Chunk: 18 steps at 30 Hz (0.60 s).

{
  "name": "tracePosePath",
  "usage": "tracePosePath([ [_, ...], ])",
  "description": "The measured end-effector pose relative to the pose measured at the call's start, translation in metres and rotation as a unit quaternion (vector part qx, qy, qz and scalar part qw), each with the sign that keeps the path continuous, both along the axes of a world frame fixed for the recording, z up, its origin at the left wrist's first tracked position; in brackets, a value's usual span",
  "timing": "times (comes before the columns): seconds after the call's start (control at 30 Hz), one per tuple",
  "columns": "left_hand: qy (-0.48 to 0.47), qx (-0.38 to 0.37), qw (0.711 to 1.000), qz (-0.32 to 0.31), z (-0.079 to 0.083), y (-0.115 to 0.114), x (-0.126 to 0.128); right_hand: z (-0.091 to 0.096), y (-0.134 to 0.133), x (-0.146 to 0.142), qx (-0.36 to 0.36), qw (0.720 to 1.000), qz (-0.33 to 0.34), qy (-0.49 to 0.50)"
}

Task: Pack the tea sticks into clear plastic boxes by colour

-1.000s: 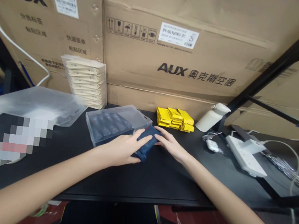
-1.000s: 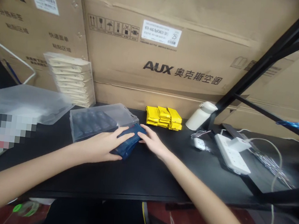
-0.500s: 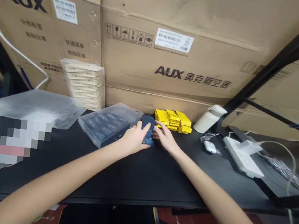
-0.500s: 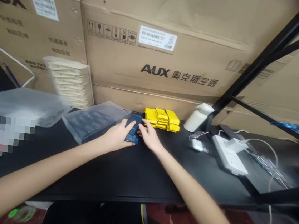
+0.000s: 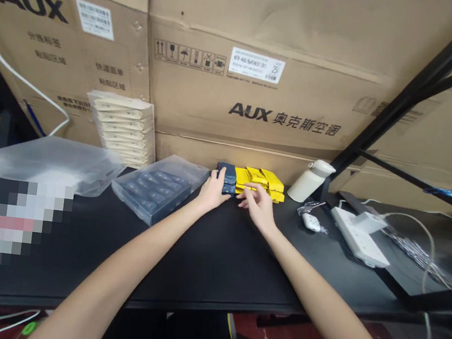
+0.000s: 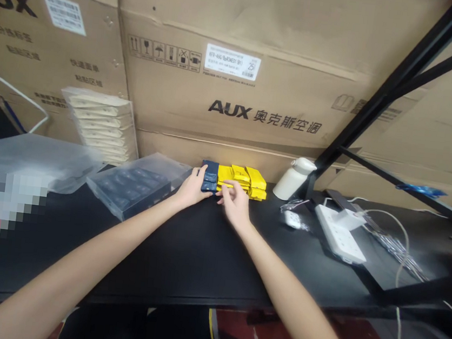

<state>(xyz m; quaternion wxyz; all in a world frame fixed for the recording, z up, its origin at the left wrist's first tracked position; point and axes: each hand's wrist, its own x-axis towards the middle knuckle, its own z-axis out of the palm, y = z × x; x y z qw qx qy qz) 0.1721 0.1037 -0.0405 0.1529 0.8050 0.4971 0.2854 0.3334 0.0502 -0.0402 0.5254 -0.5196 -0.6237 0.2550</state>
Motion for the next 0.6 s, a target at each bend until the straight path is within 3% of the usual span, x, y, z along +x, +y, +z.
tracePosePath([
  [0.17,-0.053,-0.007,0.998,-0.031,-0.009,0.009,-0.007,-0.005,0.000,-0.001,0.003,0.997,0.034,-0.073],
  [0.33,-0.068,-0.019,0.997,-0.039,-0.006,0.012,-0.008,-0.011,0.001,-0.007,0.014,0.986,0.091,-0.137],
  [0.5,-0.052,-0.024,0.996,-0.062,0.011,-0.014,-0.011,-0.019,0.004,-0.009,0.025,0.977,0.111,-0.181],
  [0.6,-0.024,0.010,0.995,-0.099,0.033,-0.040,-0.039,-0.020,0.004,-0.009,0.041,0.975,0.100,-0.195],
])
